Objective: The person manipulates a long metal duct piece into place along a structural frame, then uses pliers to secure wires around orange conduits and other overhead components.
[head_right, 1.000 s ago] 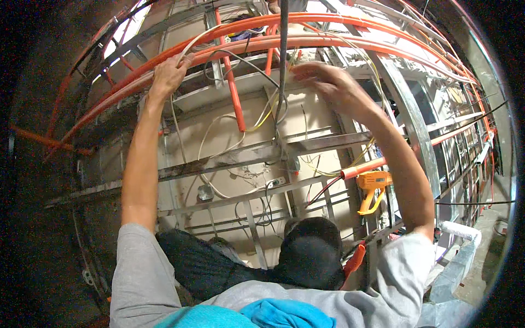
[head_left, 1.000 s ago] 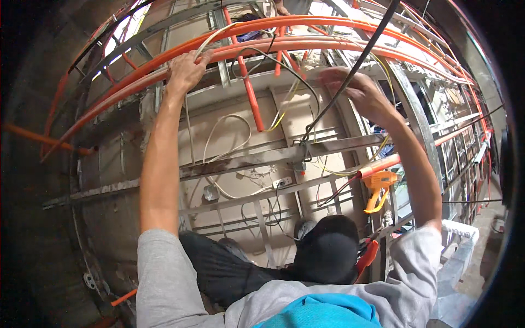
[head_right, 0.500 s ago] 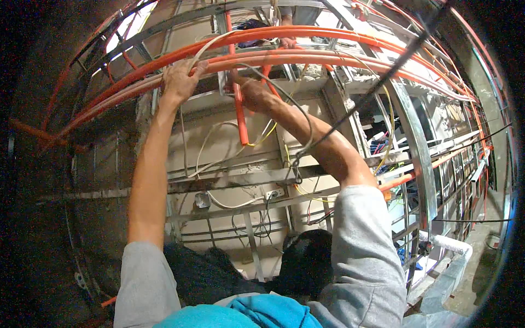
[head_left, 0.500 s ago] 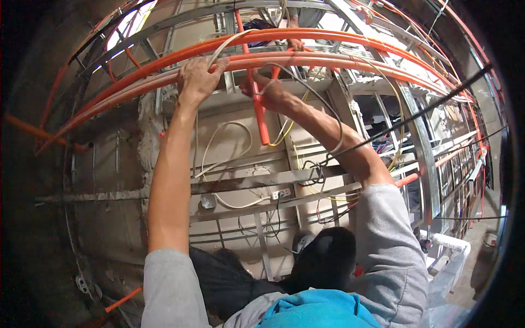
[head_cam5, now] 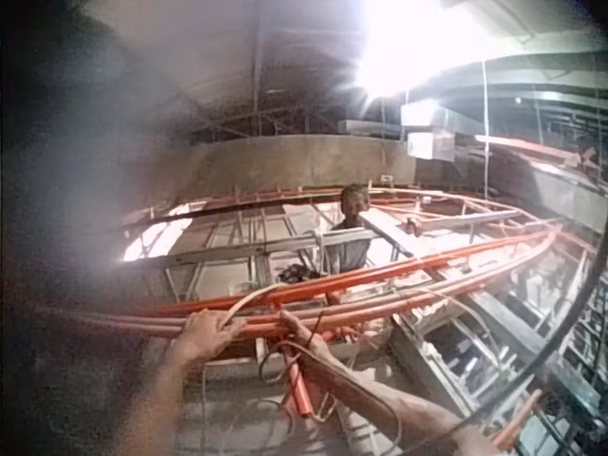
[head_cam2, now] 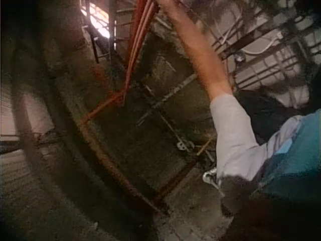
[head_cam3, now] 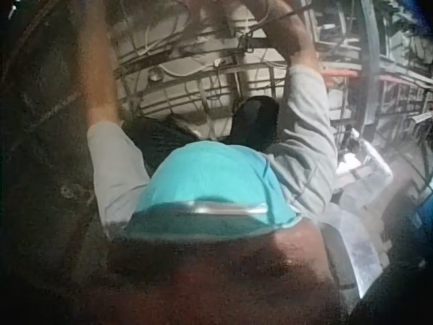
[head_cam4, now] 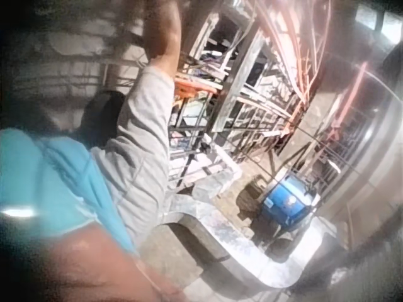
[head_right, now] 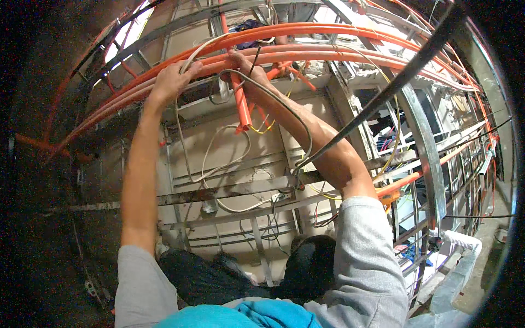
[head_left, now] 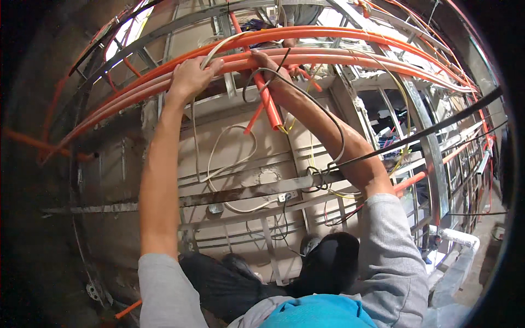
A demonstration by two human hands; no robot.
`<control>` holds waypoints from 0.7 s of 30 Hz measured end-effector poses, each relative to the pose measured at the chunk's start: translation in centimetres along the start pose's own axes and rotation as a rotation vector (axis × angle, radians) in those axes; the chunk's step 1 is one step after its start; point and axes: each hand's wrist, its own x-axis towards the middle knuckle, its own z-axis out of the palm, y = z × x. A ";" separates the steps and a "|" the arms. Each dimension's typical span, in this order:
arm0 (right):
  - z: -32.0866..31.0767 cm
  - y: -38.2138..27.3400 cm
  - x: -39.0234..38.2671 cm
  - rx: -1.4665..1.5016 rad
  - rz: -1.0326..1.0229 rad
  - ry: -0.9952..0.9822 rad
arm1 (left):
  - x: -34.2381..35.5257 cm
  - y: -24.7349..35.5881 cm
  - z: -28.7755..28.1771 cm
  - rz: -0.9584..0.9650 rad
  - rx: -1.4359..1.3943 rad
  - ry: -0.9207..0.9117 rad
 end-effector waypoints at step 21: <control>0.3 -0.2 -0.4 0.068 0.177 0.086 | 10.8 2.3 5.2 0.028 0.283 0.159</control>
